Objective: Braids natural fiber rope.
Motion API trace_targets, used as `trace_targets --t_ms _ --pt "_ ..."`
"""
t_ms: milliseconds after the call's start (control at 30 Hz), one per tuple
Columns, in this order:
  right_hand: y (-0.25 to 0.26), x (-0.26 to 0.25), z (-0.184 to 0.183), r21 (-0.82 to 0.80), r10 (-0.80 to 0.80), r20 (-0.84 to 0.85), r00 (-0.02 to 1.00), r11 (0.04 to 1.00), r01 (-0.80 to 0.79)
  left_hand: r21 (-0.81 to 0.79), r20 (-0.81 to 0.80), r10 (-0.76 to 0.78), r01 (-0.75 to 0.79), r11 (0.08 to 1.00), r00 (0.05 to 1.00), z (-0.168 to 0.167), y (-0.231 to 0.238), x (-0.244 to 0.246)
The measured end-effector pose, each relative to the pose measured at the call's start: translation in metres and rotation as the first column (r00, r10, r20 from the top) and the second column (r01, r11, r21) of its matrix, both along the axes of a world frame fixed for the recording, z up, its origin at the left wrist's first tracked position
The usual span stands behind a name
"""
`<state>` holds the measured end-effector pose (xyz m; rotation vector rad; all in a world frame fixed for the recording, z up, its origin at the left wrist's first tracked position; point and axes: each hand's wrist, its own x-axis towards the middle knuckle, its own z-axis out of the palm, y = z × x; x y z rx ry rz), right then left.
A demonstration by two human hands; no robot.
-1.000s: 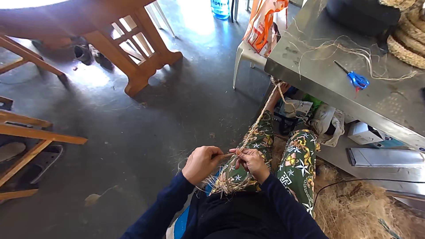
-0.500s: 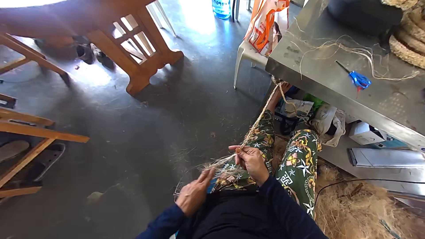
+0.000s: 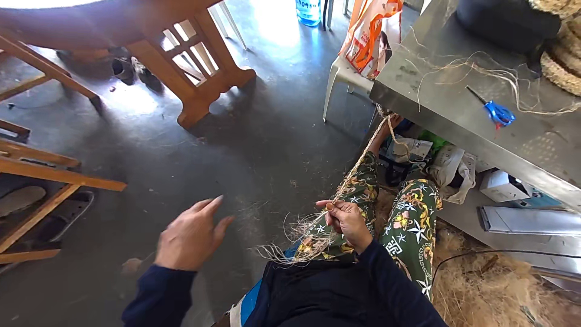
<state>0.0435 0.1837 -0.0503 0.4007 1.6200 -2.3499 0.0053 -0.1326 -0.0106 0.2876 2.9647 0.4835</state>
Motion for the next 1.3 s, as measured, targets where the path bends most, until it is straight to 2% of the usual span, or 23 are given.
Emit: trace_targets --t_ms 33,67,133,233,333,433,533,633,733,800,900,1067,1200,1300 --pt "0.0 0.0 0.0 -0.008 0.002 -0.002 1.0 1.0 -0.003 0.174 -0.094 -0.042 0.058 0.983 0.995 -0.001 0.029 -0.002" --pt "0.0 0.001 0.0 -0.018 0.001 -0.005 1.0 1.0 -0.001 0.34 -0.101 -0.066 0.097 0.936 0.993 -0.003 0.061 0.0" --pt "0.0 0.002 0.003 -0.04 -0.013 -0.006 1.0 0.999 0.013 0.576 0.042 -0.149 0.098 0.812 0.988 -0.014 0.118 0.007" --pt "0.001 0.006 0.001 -0.027 -0.063 -0.018 0.998 0.998 0.063 0.725 0.25 -0.286 0.016 0.688 0.925 -0.034 0.17 0.01" --pt "0.005 0.011 0.0 0.084 -0.066 -0.022 0.998 0.994 0.067 0.746 0.375 -0.278 -0.11 0.657 0.884 -0.041 0.187 0.007" --pt "0.011 0.021 0.005 0.117 0.007 -0.041 0.999 0.993 -0.002 0.754 0.413 -0.264 -0.164 0.637 0.872 -0.038 0.186 0.004" --pt "0.016 0.032 0.01 0.091 0.01 -0.075 0.997 0.996 -0.003 0.738 0.437 -0.291 -0.154 0.657 0.851 -0.026 0.186 0.005" --pt "0.019 0.039 0.018 0.094 0.008 -0.01 1.0 0.996 -0.007 0.712 0.474 -0.3 -0.16 0.684 0.828 -0.017 0.185 0.002" --pt "0.021 0.041 0.02 0.074 0.013 0.041 0.999 0.997 -0.016 0.733 0.568 -0.349 -0.266 0.626 0.746 -0.013 0.184 0.001" --pt "0.022 0.04 0.019 0.054 0.013 0.052 0.999 0.998 -0.016 0.744 0.575 -0.391 -0.259 0.616 0.719 -0.013 0.182 0.0" --pt "0.025 0.041 0.017 0.082 0.004 0.033 0.999 0.997 -0.007 0.752 0.528 -0.391 -0.201 0.627 0.754 -0.013 0.181 -0.002" --pt "0.038 0.05 0.015 0.447 0.016 -0.05 0.999 0.894 0.008 0.742 0.51 -0.362 -0.186 0.645 0.78 -0.008 0.177 -0.004" --pt "0.045 0.057 0.024 0.47 -0.001 -0.098 0.995 0.881 0.047 0.746 0.463 -0.372 -0.127 0.654 0.805 -0.012 0.179 -0.002" --pt "0.04 0.066 0.028 0.436 -0.032 -0.134 0.99 0.895 0.088 0.71 0.411 -0.351 -0.054 0.702 0.841 -0.015 0.182 0.003"
